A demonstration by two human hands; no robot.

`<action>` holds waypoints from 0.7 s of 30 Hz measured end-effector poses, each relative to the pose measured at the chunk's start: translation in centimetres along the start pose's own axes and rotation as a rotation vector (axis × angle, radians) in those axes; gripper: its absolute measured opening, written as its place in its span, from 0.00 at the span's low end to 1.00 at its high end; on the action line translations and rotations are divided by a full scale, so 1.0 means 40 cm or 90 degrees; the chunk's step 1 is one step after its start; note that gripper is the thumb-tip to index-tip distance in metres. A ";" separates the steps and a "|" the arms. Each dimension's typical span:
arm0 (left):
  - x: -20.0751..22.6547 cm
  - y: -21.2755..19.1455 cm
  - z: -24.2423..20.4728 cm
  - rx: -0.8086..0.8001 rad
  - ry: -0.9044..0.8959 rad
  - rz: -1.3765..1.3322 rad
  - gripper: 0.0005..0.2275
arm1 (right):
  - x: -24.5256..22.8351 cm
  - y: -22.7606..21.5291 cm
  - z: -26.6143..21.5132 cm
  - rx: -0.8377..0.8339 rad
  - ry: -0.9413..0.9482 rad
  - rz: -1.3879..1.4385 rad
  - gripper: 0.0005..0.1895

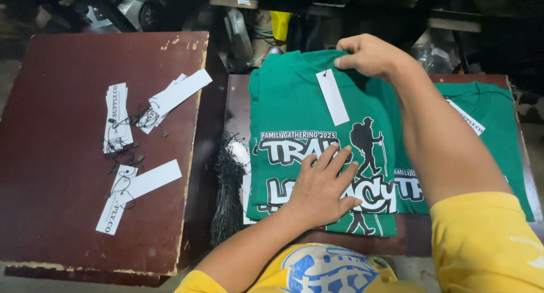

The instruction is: The person attaches white tags to the necks of green t-shirts using a black string. They thread the string through the tag and the shirt's collar, then tie a knot to secure it. The person repeats this process for multiple shirts, stacking the finished items on the table.

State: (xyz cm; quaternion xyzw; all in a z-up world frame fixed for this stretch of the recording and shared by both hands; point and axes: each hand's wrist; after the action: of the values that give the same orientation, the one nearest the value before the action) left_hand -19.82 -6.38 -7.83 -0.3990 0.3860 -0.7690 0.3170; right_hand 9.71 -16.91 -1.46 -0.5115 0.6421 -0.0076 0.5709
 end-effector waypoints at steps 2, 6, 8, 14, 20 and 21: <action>0.002 -0.007 0.001 -0.018 -0.002 0.011 0.29 | 0.007 0.004 0.014 0.004 0.013 -0.009 0.09; 0.002 -0.003 0.003 -0.056 -0.020 -0.007 0.30 | 0.013 0.015 0.033 -0.030 0.027 0.117 0.05; 0.002 -0.007 0.005 -0.063 -0.019 -0.004 0.31 | 0.031 0.020 0.048 -0.032 0.021 0.173 0.11; -0.005 0.007 -0.001 -0.031 -0.010 0.000 0.31 | 0.061 0.006 0.063 -0.030 -0.047 0.142 0.06; -0.006 0.003 0.001 -0.062 -0.016 0.000 0.31 | 0.025 0.004 0.048 0.062 -0.094 0.216 0.13; -0.007 0.003 0.002 -0.063 -0.016 -0.002 0.31 | 0.034 0.008 0.062 0.061 -0.091 0.217 0.13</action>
State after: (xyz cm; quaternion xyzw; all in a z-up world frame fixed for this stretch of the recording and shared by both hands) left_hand -19.58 -6.24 -8.00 -0.4245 0.4192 -0.7441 0.3007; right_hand 11.59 -16.24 -3.50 -0.3667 0.6760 0.0952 0.6321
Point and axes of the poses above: each hand's wrist, its own z-axis towards the middle knuckle, its own y-axis out of the palm, x = y × z, and after that the axes turned 2 degrees about -x, right-handed
